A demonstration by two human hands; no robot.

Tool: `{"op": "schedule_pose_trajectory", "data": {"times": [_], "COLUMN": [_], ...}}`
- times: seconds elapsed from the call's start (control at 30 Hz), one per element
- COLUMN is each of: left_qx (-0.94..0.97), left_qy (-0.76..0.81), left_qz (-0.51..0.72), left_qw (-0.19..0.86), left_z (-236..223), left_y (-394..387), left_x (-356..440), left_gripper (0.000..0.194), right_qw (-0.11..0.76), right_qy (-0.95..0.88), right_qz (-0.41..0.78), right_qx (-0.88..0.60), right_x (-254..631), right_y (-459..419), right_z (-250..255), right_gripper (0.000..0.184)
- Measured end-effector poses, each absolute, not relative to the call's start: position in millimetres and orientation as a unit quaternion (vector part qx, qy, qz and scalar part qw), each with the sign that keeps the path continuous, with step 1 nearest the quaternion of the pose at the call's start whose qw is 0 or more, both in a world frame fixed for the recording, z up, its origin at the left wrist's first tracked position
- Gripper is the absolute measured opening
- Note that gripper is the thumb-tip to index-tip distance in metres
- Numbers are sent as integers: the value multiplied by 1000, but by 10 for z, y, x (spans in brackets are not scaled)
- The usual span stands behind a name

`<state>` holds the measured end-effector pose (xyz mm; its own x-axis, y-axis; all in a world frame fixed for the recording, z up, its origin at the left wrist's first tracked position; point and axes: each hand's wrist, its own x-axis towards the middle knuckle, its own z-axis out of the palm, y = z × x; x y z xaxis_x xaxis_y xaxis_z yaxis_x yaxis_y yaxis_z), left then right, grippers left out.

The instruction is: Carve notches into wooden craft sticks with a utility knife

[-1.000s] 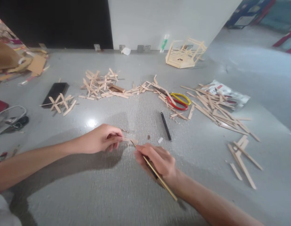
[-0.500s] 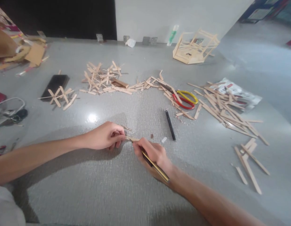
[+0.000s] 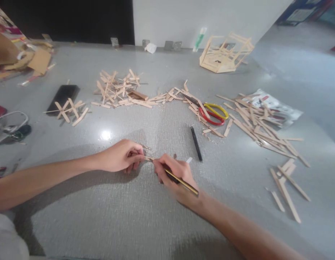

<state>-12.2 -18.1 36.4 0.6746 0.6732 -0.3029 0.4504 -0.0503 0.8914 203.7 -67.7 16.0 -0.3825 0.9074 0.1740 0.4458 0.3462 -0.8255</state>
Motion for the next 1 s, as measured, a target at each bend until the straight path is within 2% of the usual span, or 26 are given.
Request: {"op": "schedule_pose_trajectory", "data": {"times": [0.27, 0.5, 0.73, 0.9, 1.0], "left_qx": [705, 711, 731, 765, 771], "left_qy": [409, 410, 387, 372, 356], "left_qz": [101, 98, 101, 105, 95], "left_qw": [570, 563, 552, 515, 519], "left_z": [350, 405, 387, 390, 403], "left_y": [-196, -196, -194, -196, -185], "left_x": [-105, -96, -123, -135, -131], "left_gripper": [28, 28, 30, 29, 28], "right_qw": [324, 324, 322, 373, 387], "right_qy": [-676, -766, -777, -825, -842], "right_qz": [467, 336, 326, 217, 179], "right_qx": [-469, -441, -431, -366, -331], "right_x": [2016, 2051, 2088, 2104, 2104], "right_y": [-623, -693, -697, -721, -724], "right_z": [184, 107, 88, 170, 178], "right_gripper": [28, 22, 19, 5, 11]}}
